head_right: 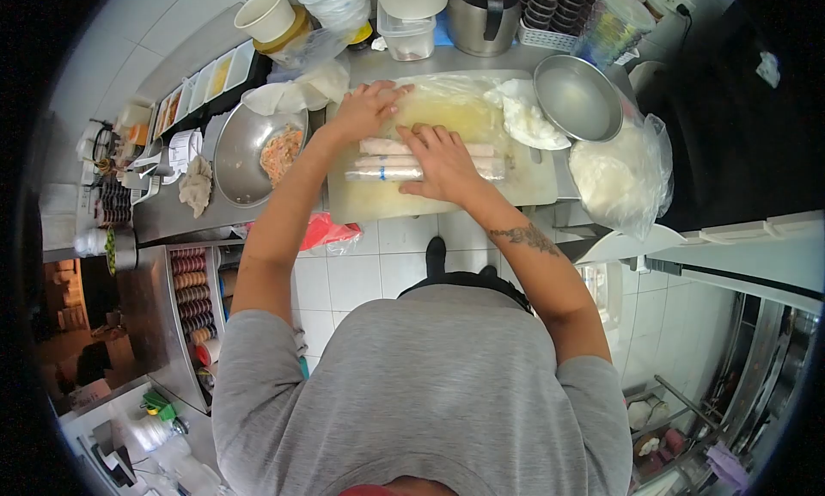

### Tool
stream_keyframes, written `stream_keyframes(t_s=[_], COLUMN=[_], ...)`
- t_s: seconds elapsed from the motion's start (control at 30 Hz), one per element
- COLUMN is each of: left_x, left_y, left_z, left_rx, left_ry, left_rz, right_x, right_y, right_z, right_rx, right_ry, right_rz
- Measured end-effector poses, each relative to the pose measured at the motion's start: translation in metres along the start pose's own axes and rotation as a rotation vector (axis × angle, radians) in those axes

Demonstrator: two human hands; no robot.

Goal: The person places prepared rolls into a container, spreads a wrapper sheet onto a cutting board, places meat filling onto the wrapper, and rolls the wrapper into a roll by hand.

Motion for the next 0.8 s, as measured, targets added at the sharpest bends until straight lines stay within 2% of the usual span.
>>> stream_keyframes(t_s=[0.03,0.13,0.23,0.53,0.63,0.73,0.8], left_x=[-0.006,-0.025,-0.016,0.006,0.006,0.007,0.01], left_y=[-0.001,-0.028,-0.075,-0.098,-0.098,-0.077,-0.052], left_z=[0.0,0.013,0.043,0.05,0.048,0.022,0.003], left_rx=[0.001,0.092,0.237,0.129,0.173,0.118,0.034], left_ry=[-0.059,0.057,-0.068,0.006,-0.011,-0.186,-0.057], left_rz=[0.01,0.155,0.018,0.015,0.014,-0.024,-0.079], right_x=[0.003,0.01,0.015,0.01,0.007,0.004,0.006], right_y=[0.002,0.007,0.005,-0.002,-0.011,-0.021,-0.02], right_z=[0.0,0.003,0.006,0.0,0.0,0.002,0.002], right_rx=[0.013,0.05,0.078,0.073,0.074,0.108,0.109], right_ry=[-0.003,-0.026,-0.046,-0.051,-0.113,-0.183,-0.217], right_rz=[-0.046,-0.139,-0.139,-0.056,0.0,0.009,-0.003])
Point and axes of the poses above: each hand's wrist, its own y-axis towards the middle knuckle, its own x-axis out of the palm, z = x × y, the point moved 8 cm from there along y, towards the middle knuckle, and after that the axes turned 11 degrees about -z, right-handed, at the moved point
